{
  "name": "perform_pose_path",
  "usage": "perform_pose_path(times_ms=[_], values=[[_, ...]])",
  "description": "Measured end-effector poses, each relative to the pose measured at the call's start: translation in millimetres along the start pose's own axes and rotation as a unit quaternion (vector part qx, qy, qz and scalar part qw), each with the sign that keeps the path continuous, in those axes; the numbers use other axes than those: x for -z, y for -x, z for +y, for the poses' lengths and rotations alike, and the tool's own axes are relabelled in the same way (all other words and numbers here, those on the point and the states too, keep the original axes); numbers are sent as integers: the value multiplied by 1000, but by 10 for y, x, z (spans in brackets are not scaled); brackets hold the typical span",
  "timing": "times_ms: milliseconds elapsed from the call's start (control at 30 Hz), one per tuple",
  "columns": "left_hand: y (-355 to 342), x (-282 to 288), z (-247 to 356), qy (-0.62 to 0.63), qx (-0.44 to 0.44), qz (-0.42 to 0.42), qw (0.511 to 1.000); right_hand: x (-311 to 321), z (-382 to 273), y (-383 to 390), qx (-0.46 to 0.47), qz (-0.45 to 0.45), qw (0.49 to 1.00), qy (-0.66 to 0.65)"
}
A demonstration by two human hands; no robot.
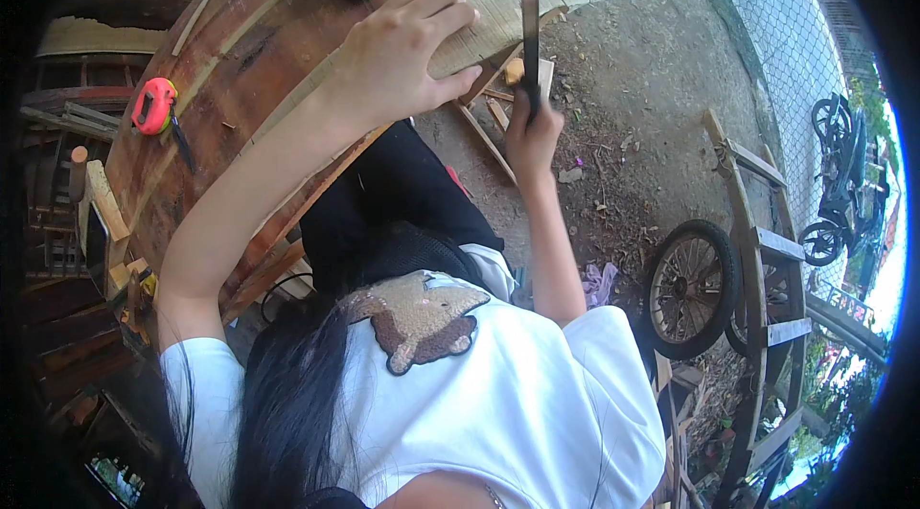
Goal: Measuring, sawing, and sanding a piece of wood at a workbench.
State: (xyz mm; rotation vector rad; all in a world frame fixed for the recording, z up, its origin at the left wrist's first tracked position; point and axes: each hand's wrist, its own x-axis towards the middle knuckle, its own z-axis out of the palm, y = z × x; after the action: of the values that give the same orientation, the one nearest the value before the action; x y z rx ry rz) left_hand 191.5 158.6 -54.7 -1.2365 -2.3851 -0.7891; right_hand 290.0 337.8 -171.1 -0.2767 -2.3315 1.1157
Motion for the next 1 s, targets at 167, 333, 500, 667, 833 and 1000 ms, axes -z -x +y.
perform_pose_path(times_ms=[167, 333, 500, 667, 833, 1000], values=[[-4, -29, -6, -5, 4, -17, 1000, -146, 542, 461, 7, 13, 1000, -8], [44, 1, -15, -11, 4, 4, 1000, -55, -317, -161, -25, 16, 999, -42], [-13, -24, -3, 3, 3, -7, 1000, -217, 612, 479, -12, 18, 1000, -10], [10, 9, 0, -14, 1, -5, 1000, -114, 27, 84, 7, 24, 1000, -10], [-6, -2, 3, 0, 5, -2, 1000, -111, -41, -72, 0, 21, 999, -36], [-24, -3, -9, -8, 6, -11, 1000, -220, 420, 471, 25, 43, 998, -45]])
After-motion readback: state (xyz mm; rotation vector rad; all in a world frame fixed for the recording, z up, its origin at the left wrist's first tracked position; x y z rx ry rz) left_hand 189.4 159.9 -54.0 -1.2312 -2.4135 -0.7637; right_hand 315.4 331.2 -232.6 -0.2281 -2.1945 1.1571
